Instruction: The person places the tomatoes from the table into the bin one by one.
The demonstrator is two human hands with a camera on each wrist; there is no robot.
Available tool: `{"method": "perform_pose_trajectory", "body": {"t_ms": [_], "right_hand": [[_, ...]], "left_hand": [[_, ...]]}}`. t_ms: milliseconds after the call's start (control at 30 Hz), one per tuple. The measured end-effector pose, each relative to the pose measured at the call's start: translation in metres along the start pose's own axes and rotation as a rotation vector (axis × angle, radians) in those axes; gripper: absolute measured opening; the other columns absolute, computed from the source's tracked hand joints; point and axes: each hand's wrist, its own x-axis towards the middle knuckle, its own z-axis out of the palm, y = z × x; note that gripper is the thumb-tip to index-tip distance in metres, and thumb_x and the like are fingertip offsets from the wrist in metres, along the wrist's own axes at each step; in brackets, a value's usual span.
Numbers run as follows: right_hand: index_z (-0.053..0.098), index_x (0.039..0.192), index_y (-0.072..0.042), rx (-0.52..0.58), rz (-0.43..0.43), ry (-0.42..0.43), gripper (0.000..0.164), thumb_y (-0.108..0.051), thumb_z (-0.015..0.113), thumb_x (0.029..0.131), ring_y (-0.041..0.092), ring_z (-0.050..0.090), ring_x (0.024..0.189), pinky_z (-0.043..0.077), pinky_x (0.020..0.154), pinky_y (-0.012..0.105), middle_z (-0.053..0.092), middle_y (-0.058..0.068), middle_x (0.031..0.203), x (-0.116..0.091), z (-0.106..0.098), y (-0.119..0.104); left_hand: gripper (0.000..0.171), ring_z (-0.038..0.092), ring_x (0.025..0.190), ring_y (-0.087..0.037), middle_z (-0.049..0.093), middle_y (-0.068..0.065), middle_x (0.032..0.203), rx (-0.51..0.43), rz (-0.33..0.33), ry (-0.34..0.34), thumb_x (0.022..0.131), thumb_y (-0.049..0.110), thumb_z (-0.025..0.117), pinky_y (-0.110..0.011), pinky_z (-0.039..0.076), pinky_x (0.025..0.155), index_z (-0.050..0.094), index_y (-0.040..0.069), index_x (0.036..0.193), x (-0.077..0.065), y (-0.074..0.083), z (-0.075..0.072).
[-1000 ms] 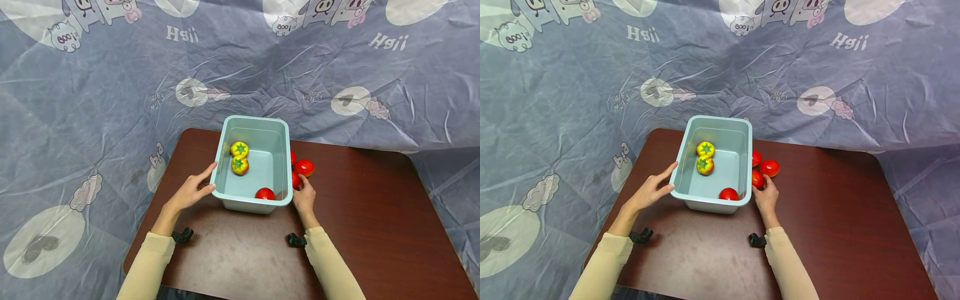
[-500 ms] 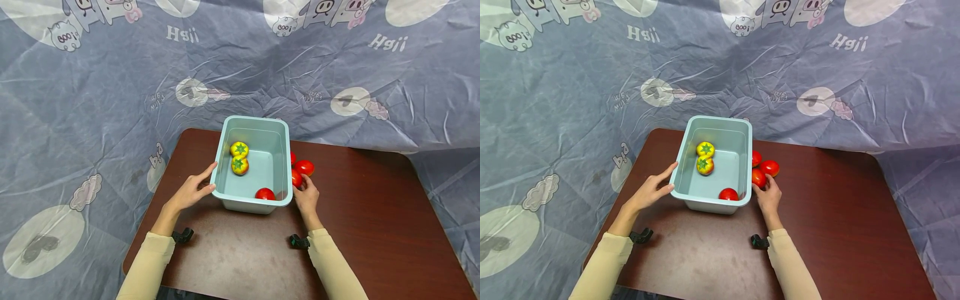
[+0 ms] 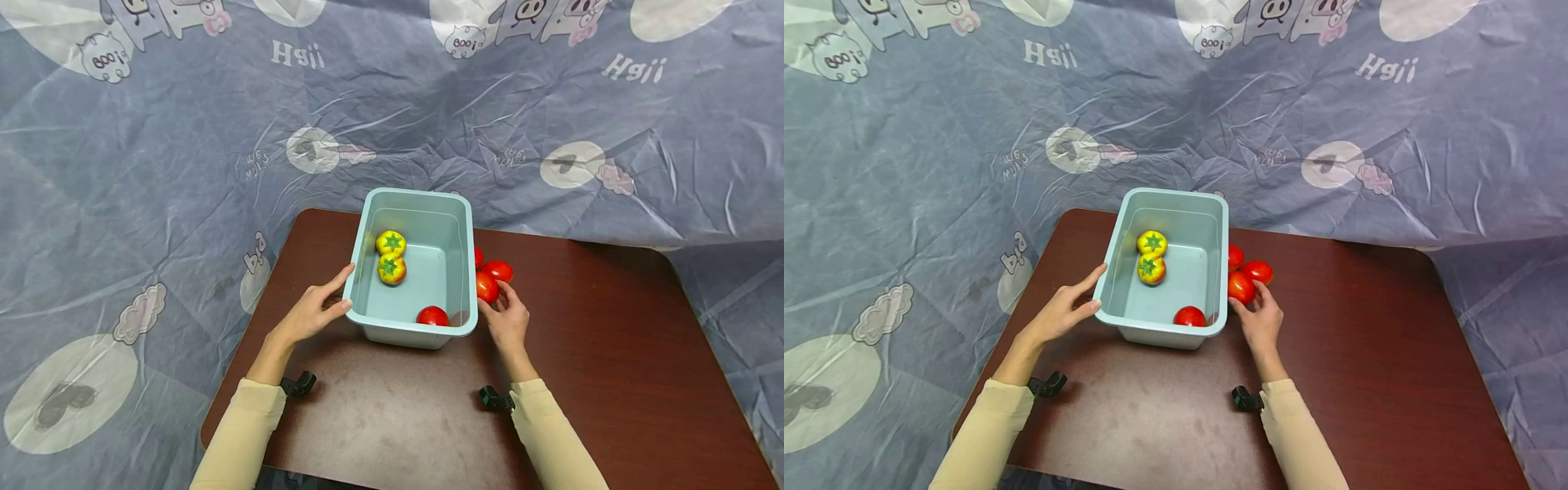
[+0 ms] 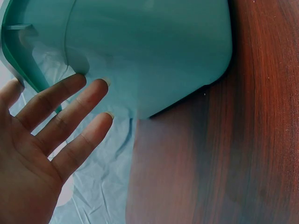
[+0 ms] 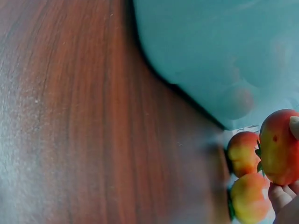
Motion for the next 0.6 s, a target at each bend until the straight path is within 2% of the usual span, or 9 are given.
{"method": "perform_pose_trajectory", "body": {"t_ms": [167, 367, 600], "right_hand": [[0.056, 0.134, -0.003, 0.036, -0.024, 0.003, 0.062, -0.01, 0.082, 0.078, 0.035, 0.059, 0.122, 0.045, 0.099, 0.038, 0.057, 0.022, 0.135, -0.003, -0.005, -0.01], [0.058, 0.133, -0.004, 0.057, -0.056, 0.013, 0.062, -0.012, 0.083, 0.077, 0.033, 0.061, 0.12, 0.046, 0.097, 0.035, 0.059, 0.018, 0.134, -0.005, -0.008, -0.021], [0.058, 0.133, -0.006, 0.082, -0.019, 0.036, 0.062, -0.017, 0.083, 0.078, 0.034, 0.06, 0.12, 0.046, 0.097, 0.034, 0.059, 0.017, 0.134, -0.007, -0.016, -0.025]], "left_hand": [[0.066, 0.063, 0.114, -0.04, 0.06, -0.024, 0.13, -0.028, 0.001, -0.005, 0.096, 0.007, 0.057, -0.022, 0.053, 0.088, 0.024, 0.0, 0.153, 0.0, 0.0, 0.0], [0.066, 0.064, 0.113, -0.04, 0.061, -0.024, 0.129, -0.034, 0.01, -0.001, 0.097, 0.006, 0.056, -0.021, 0.053, 0.086, 0.024, -0.001, 0.153, 0.001, 0.001, -0.002], [0.066, 0.064, 0.114, -0.037, 0.061, -0.022, 0.129, -0.041, -0.005, -0.011, 0.097, 0.008, 0.056, -0.021, 0.053, 0.087, 0.023, 0.001, 0.154, 0.0, -0.001, -0.001]]}}
